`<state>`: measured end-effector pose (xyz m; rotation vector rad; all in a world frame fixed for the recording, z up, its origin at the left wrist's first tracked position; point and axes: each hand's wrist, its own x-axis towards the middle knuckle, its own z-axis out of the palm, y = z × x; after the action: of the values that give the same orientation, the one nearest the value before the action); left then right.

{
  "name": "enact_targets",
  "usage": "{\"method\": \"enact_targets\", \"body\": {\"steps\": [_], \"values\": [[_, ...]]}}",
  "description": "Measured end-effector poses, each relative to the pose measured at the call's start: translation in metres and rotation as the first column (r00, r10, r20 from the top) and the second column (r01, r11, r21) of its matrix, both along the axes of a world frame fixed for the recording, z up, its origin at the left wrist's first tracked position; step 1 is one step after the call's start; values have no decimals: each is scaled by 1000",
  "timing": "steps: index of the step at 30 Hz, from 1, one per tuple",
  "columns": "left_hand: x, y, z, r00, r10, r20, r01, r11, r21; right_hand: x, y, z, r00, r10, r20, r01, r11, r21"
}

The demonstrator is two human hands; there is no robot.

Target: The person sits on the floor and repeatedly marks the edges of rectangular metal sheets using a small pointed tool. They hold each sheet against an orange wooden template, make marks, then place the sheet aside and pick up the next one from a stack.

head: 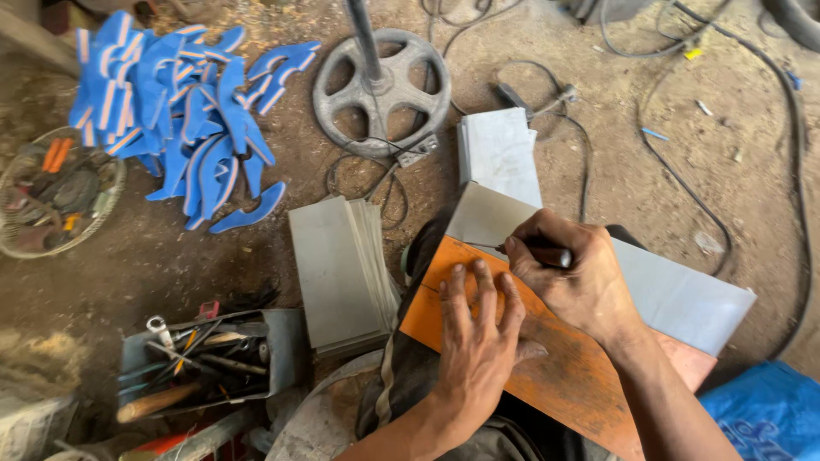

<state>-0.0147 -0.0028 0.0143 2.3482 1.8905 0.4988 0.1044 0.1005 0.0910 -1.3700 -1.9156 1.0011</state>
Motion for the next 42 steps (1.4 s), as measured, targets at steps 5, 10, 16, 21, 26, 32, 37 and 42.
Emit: {"method": "enact_targets", "body": {"steps": [5, 10, 16, 21, 26, 32, 37, 42], "values": [[-1, 1, 10, 998, -1, -61, 1, 1000, 13, 41, -19, 14, 997, -28, 71, 31, 999, -43], [-2, 1, 5, 997, 7, -76, -7, 1000, -11, 114, -51, 11, 971, -211, 110, 224, 968, -117], [-1, 2, -7, 997, 12, -76, -11, 1000, 4, 190, -95, 10, 853, -441, 278, 484, 868, -110], [3, 1, -9, 993, 4, -120, -13, 997, -75, 219, -108, 13, 818, -481, 314, 521, 852, -52], [2, 10, -11, 985, -117, -128, 118, 993, -2, 213, -102, 29, 836, -534, 128, 543, 838, -54], [-9, -14, -29, 930, -360, 77, 355, 932, 67, 188, -68, 21, 900, -381, 214, 363, 924, 116], [1, -78, -46, 861, -232, 452, 328, 933, -146, 146, -20, -14, 946, -121, 300, 26, 952, 304], [3, -61, -40, 695, 138, 706, 138, 938, -318, 123, 0, -19, 959, -55, 277, 21, 992, 124]]}}
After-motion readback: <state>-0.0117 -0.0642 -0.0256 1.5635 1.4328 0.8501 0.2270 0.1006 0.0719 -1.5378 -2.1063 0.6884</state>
